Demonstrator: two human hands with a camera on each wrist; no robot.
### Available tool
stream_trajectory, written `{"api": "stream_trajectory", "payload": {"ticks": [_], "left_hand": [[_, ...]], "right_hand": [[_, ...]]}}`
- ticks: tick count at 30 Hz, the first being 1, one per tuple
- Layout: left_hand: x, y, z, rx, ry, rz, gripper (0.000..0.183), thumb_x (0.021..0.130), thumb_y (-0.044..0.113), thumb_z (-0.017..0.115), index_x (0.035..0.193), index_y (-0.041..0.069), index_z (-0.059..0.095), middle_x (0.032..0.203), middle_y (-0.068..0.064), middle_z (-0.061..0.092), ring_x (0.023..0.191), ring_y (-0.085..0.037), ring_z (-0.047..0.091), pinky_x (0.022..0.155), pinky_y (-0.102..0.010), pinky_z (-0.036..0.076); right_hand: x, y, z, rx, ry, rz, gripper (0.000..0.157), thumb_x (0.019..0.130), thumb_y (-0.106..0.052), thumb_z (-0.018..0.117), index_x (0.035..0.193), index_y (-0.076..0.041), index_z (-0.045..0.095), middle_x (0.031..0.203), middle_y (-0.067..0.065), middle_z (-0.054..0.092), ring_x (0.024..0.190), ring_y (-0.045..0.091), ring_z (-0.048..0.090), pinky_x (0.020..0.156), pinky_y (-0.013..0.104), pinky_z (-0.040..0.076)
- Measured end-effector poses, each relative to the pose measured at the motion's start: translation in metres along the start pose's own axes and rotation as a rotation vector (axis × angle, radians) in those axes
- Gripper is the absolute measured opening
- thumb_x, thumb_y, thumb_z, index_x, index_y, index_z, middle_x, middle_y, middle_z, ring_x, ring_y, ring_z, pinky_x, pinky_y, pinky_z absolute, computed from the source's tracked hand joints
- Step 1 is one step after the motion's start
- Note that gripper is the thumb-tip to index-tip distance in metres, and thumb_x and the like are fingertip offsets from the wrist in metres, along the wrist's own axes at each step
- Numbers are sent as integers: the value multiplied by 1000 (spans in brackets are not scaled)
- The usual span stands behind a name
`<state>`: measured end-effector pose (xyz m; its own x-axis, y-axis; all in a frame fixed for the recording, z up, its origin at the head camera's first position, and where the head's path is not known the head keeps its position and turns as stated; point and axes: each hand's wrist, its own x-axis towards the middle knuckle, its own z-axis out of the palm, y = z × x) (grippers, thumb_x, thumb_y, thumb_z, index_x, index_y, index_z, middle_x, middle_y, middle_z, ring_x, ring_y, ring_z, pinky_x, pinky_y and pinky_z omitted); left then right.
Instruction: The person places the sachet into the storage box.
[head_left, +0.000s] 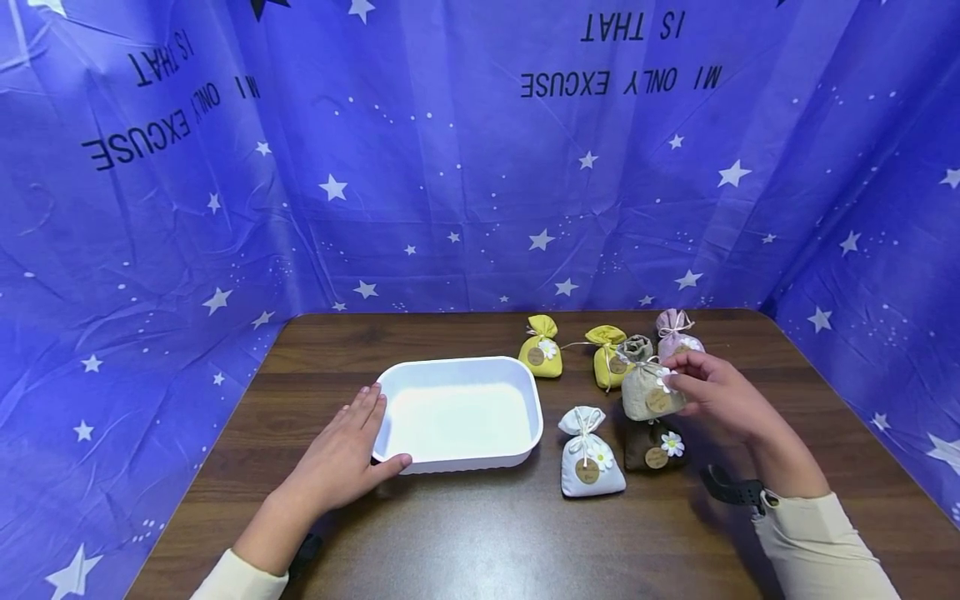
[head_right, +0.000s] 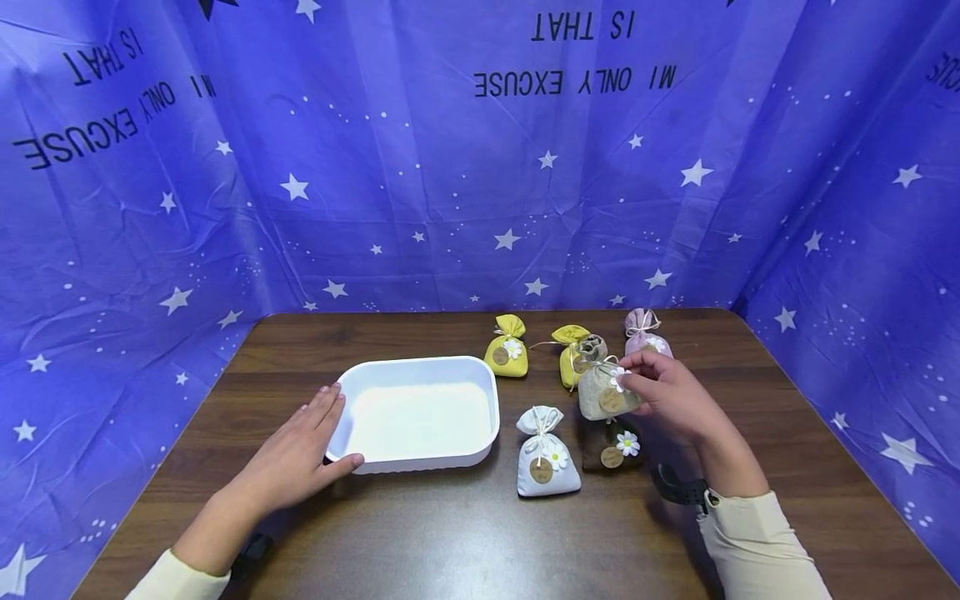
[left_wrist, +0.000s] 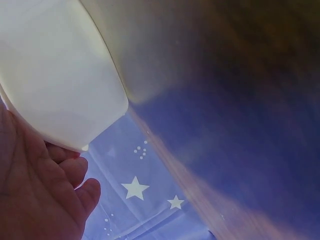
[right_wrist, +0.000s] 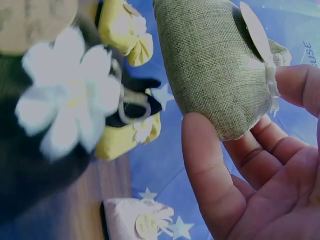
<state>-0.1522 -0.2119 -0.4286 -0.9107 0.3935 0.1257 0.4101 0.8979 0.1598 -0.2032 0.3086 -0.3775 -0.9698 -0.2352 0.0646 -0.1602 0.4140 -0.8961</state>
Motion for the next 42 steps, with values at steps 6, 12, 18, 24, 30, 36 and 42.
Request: {"api": "stream_trajectory", "payload": {"ticks": [6,12,18,24,30,36,42], "left_hand": [[1,1,0,6,5,5,104,90,76,43,149,-9,34,161,-22,20,148,-37,20,116,-53,25],[1,1,1,13,2,7,104,90,75,44,149,-9,34,161,-23,21,148,-37,20,116,-53,26],[2,1,1,5,-9,-2,105,90,77,41,150,-8,33,161,-22,19,148,-36,19,117,-52,25],[1,1,0,7,-10,-1,105,90,77,41,150,-8,33,161,-22,20,148,-36,19,117,-53,24],[1,1,1,6,-7,-2,105,90,77,42,150,-8,33,161,-22,19,148,-36,19,117,-53,24],[0,0,0,4,-10,-6,105,90,77,41,150,-9,33,161,-22,19,148,-36,19,117,-53,24],[0,1,-1,8,-6,-5,104,90,76,43,150,-9,33,161,-22,20,148,-37,19,117,-52,24]], "right_hand": [[7,-10,11,21,-14,-3,30,98,-5,56,121,15,51,96,9,57,81,9,59,63,42,61],[16,-18,23,21,-44,11,31,99,-7,56,122,12,51,94,8,56,79,9,57,61,38,60],[23,-24,38,61,-48,34,29,98,-7,57,120,11,51,96,10,55,79,11,56,61,37,59],[31,-29,54,144,-69,44,29,96,-4,56,119,12,50,97,10,56,81,13,59,63,39,59],[39,-35,69,138,-90,7,31,95,-5,58,119,13,52,98,12,57,82,15,60,64,44,60],[48,-43,87,206,-120,19,31,94,-3,58,119,14,50,97,13,56,81,16,61,61,38,60],[55,-49,104,265,-160,25,28,94,-3,57,117,13,50,97,15,55,80,19,61,63,39,60]]}}
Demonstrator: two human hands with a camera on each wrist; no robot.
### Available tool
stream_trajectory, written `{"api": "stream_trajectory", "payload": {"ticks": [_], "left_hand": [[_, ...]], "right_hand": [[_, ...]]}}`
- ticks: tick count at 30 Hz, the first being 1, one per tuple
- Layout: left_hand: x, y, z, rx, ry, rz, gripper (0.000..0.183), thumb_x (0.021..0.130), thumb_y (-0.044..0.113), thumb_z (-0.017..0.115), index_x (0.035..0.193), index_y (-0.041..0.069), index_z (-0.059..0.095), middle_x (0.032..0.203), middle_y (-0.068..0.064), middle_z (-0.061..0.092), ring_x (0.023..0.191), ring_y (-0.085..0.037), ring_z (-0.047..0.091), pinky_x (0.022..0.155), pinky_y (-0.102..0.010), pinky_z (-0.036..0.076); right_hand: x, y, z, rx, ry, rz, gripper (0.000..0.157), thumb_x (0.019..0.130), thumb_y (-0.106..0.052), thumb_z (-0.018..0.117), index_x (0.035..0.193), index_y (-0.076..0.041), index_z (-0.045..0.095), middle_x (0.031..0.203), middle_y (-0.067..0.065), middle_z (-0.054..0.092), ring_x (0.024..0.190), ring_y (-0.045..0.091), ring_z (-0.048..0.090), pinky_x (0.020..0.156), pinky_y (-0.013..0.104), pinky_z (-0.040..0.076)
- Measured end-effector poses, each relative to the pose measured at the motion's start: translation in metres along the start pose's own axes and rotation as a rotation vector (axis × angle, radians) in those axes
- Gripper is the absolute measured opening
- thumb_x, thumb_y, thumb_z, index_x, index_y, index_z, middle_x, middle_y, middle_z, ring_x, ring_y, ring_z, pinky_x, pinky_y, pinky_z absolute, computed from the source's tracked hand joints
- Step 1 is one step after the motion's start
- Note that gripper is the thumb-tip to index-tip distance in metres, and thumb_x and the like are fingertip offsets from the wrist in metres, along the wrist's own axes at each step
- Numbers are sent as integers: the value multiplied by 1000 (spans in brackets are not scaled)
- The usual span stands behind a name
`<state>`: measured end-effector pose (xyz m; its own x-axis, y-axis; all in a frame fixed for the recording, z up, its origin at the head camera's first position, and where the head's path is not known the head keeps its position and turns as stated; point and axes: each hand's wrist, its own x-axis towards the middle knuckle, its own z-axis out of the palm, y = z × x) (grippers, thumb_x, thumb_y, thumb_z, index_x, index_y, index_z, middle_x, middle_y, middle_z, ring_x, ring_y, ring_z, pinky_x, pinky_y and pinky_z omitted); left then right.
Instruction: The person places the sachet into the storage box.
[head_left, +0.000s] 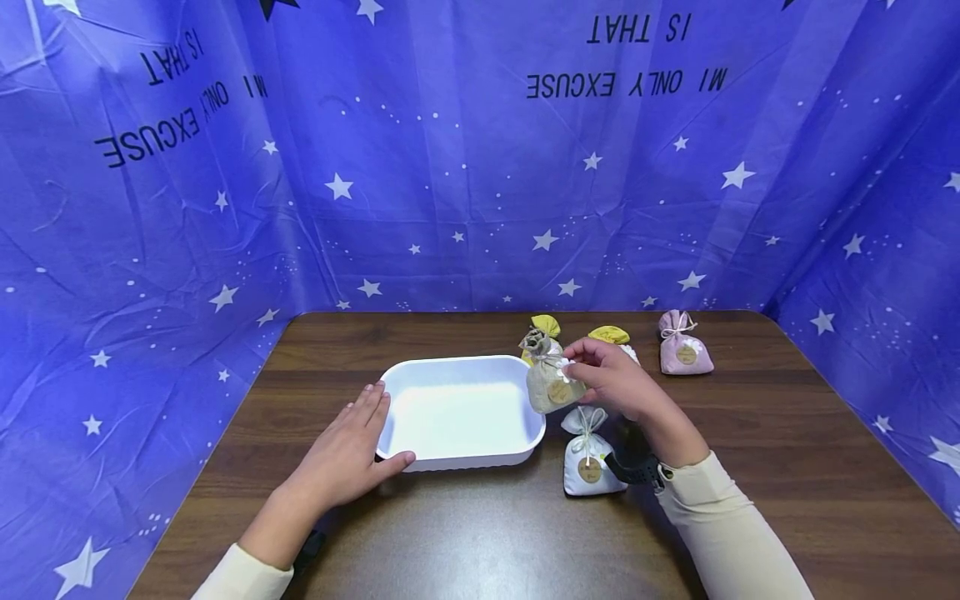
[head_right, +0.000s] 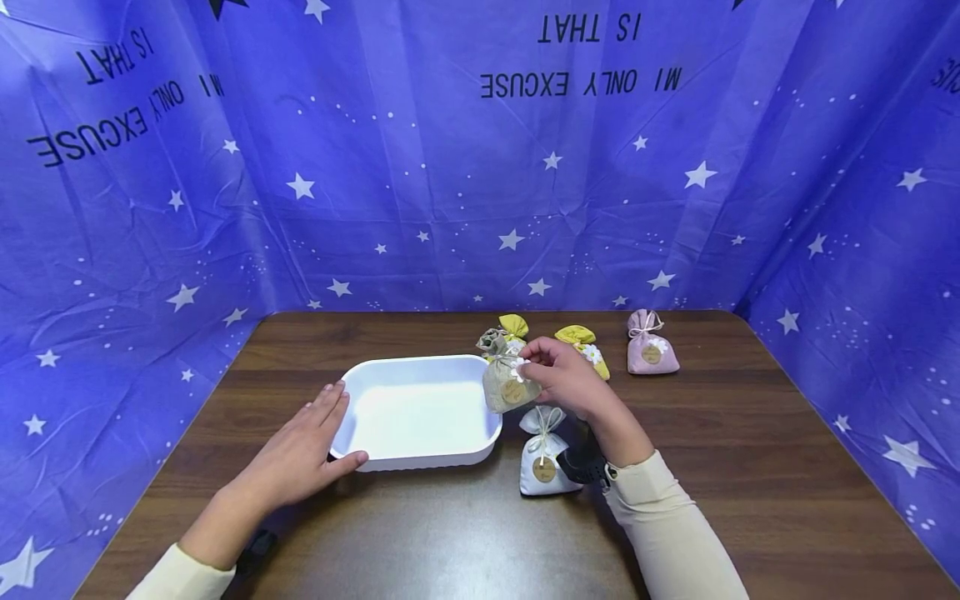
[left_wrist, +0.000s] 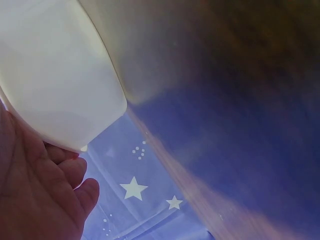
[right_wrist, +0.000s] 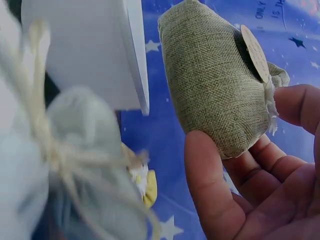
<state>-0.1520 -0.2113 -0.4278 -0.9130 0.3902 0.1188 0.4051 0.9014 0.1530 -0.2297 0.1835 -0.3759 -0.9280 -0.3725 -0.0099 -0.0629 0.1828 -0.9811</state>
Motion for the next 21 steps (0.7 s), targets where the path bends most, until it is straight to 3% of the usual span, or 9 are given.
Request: {"api": "stream_trajectory", "payload": {"ticks": [4,10,21], "left_hand": [[0,0,0,4,0,1,104,90,76,43,150,-9,34,161,-22,20,148,-36,19,117,-52,25],[0,0,0,0,-1,-1,104,90,76,43,150,-9,33,161,-22,19,148,-37,19,117,-53,24],[1,0,1,-1,4,1,104,90,76,44,150,-9,33,161,-22,19,148,-37,19,117,-53,25]], "right_hand": [[8,-3,10,23,-4,14,25,94,-3,57,115,10,52,98,16,55,81,22,62,67,44,61],[23,-8,23,-43,10,19,25,93,-4,60,114,7,56,97,15,58,82,20,61,70,49,60],[45,-8,41,-124,-16,28,24,92,-7,63,113,3,59,94,10,56,80,18,57,60,36,58]]}}
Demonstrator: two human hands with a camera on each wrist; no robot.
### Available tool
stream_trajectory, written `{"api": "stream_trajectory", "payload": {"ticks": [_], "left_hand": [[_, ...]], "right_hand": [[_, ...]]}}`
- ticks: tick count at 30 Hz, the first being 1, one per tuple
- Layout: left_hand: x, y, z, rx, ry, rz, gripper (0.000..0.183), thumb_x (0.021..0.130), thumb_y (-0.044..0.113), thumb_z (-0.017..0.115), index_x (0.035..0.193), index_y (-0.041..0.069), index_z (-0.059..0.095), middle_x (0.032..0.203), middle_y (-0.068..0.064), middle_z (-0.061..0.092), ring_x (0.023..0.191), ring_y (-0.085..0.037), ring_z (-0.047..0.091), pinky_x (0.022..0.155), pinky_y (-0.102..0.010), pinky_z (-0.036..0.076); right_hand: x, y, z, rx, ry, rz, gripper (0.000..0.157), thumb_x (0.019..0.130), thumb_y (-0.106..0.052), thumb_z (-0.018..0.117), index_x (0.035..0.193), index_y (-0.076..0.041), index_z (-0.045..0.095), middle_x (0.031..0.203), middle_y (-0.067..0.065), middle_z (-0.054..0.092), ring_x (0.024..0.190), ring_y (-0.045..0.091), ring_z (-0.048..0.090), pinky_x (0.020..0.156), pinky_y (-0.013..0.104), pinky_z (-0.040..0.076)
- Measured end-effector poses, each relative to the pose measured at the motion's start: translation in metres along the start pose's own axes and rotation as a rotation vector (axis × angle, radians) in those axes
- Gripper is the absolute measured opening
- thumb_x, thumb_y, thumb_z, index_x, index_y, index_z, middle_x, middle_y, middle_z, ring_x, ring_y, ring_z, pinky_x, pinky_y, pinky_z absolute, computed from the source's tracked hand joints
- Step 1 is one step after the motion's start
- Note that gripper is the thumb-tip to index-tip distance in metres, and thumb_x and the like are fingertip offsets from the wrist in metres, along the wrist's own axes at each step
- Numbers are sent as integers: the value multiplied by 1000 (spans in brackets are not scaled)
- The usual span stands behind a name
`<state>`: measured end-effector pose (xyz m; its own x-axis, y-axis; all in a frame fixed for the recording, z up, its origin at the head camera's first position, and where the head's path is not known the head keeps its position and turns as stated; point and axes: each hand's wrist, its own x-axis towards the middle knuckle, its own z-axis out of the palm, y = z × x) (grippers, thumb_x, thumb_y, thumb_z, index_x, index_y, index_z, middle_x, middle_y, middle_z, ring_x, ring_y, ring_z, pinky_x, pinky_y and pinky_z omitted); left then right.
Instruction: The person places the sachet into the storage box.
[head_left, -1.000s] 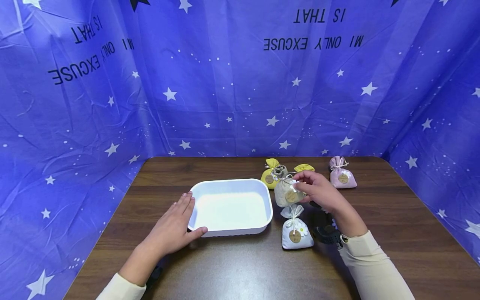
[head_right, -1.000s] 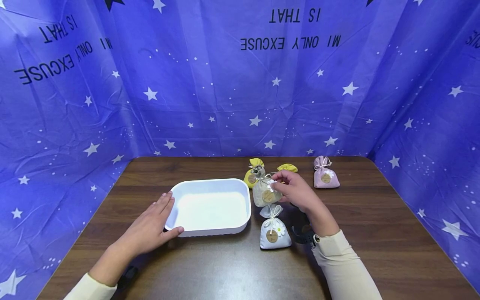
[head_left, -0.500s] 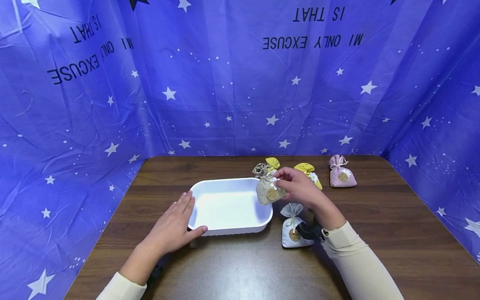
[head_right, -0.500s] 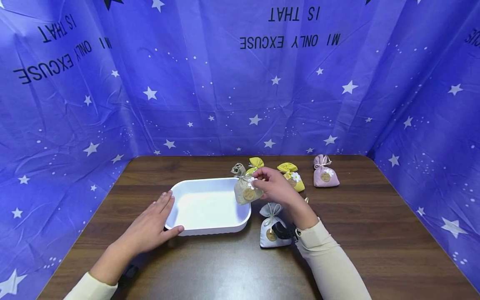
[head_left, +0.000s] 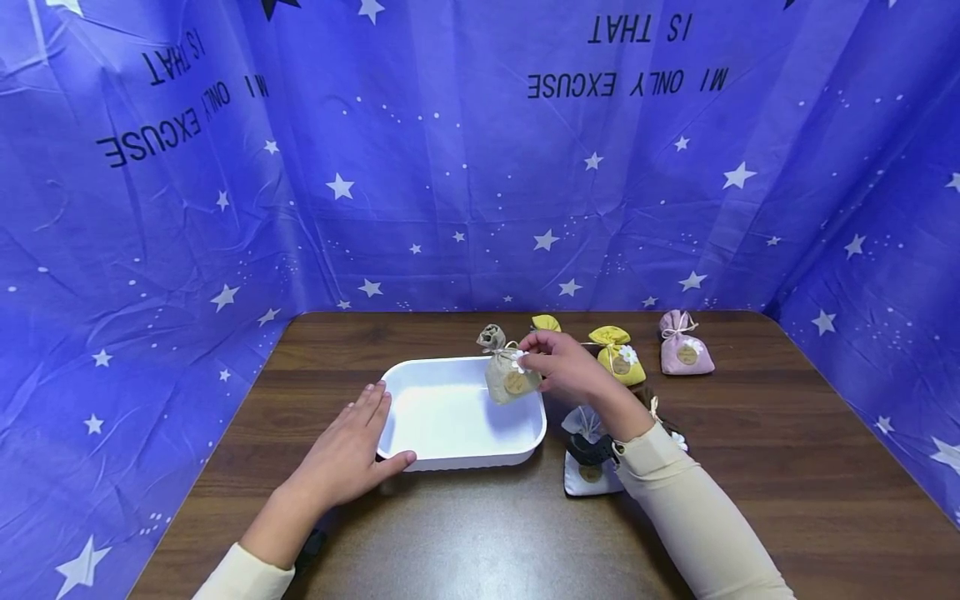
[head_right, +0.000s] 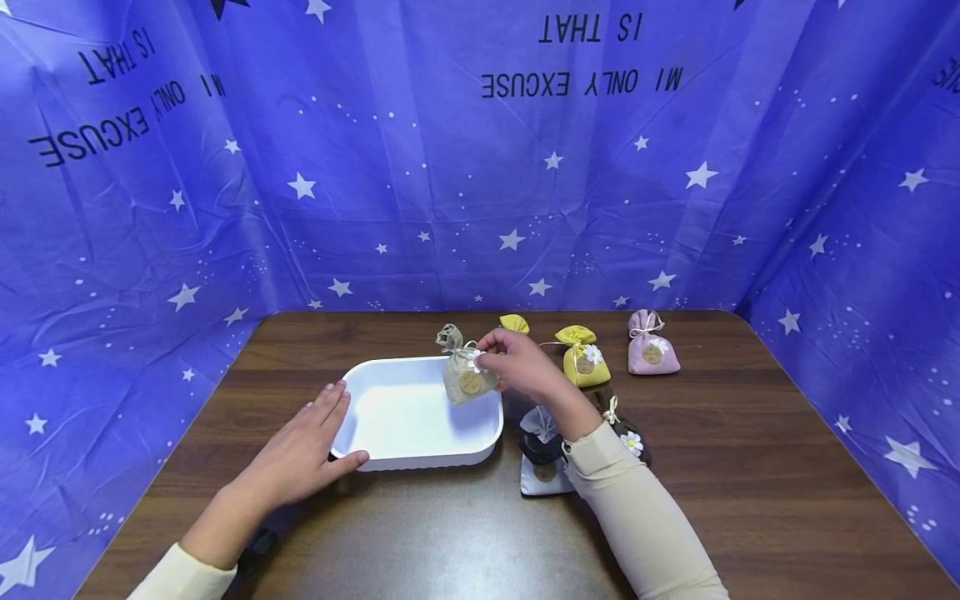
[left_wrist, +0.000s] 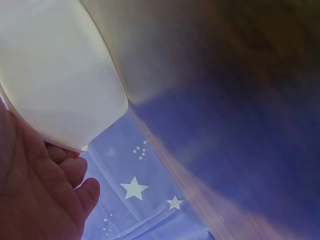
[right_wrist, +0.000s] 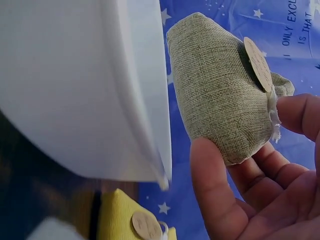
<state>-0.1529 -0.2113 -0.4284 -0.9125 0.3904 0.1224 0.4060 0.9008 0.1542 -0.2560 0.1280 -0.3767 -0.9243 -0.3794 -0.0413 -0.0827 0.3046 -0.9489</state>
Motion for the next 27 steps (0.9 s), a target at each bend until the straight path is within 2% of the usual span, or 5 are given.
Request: {"api": "stream_trajectory", "payload": {"ticks": [15,27], "left_hand": [[0,1,0,3,35,15,100,91,71,49,147,-11,36,159,-25,24,146,-39,23,115,-55,28],[0,0,0,18,20,11,101,91,72,49,149,-10,33,160,-24,21,148,-37,20,116,-53,27]], "right_hand": [[26,-9,22,-18,-71,32,19,90,-8,64,107,-2,61,88,6,58,76,17,56,57,31,55],[48,-12,36,-14,-132,20,18,90,-7,64,108,-2,61,90,7,59,79,18,58,62,41,59]]}}
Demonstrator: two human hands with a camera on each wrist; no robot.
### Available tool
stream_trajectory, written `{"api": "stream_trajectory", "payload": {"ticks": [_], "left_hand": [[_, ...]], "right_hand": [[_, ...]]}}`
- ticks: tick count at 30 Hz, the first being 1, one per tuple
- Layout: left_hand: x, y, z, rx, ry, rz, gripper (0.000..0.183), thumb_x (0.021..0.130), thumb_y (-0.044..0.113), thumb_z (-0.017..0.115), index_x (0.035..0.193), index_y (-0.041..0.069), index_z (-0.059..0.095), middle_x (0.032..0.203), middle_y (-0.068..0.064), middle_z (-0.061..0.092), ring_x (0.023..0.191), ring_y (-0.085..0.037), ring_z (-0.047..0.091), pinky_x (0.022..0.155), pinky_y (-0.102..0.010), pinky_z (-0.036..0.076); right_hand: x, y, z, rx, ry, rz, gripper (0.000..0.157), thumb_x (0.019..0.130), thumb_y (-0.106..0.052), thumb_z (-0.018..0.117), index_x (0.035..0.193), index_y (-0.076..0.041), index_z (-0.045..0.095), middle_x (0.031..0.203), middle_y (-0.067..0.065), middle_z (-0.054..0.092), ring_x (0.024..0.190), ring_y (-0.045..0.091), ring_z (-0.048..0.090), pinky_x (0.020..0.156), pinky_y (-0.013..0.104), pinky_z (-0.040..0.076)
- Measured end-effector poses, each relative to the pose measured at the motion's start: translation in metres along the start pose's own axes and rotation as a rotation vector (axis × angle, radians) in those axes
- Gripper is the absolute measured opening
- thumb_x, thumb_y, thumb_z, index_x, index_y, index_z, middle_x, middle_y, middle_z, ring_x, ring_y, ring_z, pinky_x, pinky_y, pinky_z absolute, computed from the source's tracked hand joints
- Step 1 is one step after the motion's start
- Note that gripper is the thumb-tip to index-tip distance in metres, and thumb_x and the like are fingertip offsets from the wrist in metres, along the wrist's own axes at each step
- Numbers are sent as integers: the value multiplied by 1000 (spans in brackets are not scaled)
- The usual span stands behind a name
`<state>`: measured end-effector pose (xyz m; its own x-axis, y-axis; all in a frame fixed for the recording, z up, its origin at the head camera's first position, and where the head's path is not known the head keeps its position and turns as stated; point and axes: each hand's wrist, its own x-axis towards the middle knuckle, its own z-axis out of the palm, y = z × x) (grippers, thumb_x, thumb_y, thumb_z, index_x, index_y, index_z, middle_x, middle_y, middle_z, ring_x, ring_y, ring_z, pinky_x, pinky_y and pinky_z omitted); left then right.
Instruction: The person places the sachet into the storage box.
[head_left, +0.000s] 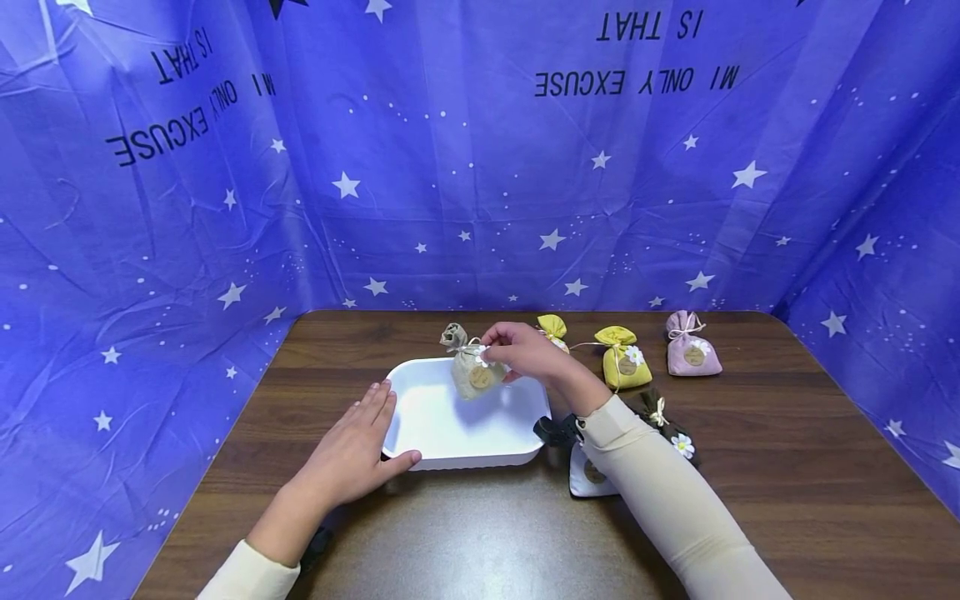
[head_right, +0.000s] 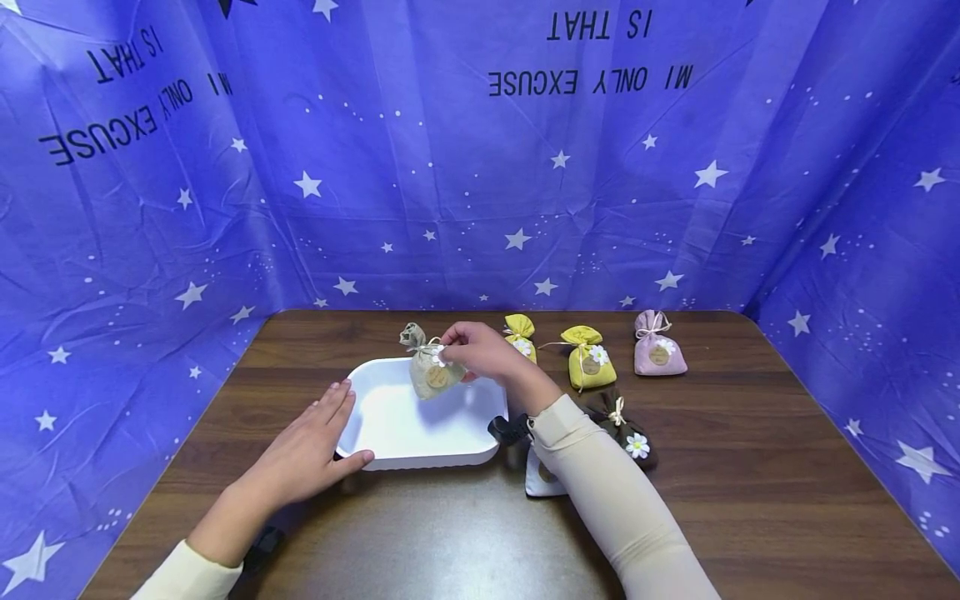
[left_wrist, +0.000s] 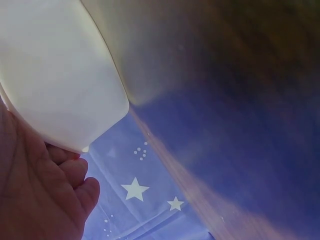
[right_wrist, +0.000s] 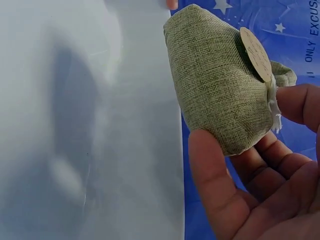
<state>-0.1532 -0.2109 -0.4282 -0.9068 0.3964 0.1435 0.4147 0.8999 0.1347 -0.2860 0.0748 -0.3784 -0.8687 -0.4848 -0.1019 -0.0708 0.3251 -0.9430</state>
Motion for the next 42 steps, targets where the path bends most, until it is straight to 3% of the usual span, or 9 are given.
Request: {"api": "stream_trajectory", "payload": {"ticks": [11,21,27,34,42], "left_hand": [[-1,0,0,-1,29,13,98,91,68,53,147,-11,37,158,-26,25,146,-39,24,114,-54,30],[-4,0,1,-16,29,9,98,92,69,50,147,-10,37,159,-24,25,146,-39,23,114,-54,29],[-2,0,1,-13,36,14,99,92,69,50,147,-11,36,159,-24,24,146,-39,23,115,-54,29],[-2,1,1,-14,35,18,99,92,69,51,148,-11,35,160,-24,22,147,-38,22,115,-53,28],[-2,0,1,-7,22,9,99,92,70,48,149,-10,34,159,-25,24,147,-38,21,115,-53,28]], "right_hand": [[18,-3,17,-21,-21,-46,16,90,-7,65,105,-2,62,89,8,59,78,17,58,63,44,60],[32,-11,42,-78,-50,-92,15,90,-8,66,103,-2,63,89,7,60,77,16,58,57,36,58],[39,-10,52,-154,-86,-96,14,89,-9,69,100,-4,64,87,5,61,74,15,58,57,37,57],[42,-6,63,-203,-105,-112,11,86,-6,71,95,-2,65,83,4,63,69,12,57,53,30,56],[48,-6,81,-340,-105,-104,12,86,-8,75,92,-7,65,80,1,65,63,11,59,53,26,57]]}}
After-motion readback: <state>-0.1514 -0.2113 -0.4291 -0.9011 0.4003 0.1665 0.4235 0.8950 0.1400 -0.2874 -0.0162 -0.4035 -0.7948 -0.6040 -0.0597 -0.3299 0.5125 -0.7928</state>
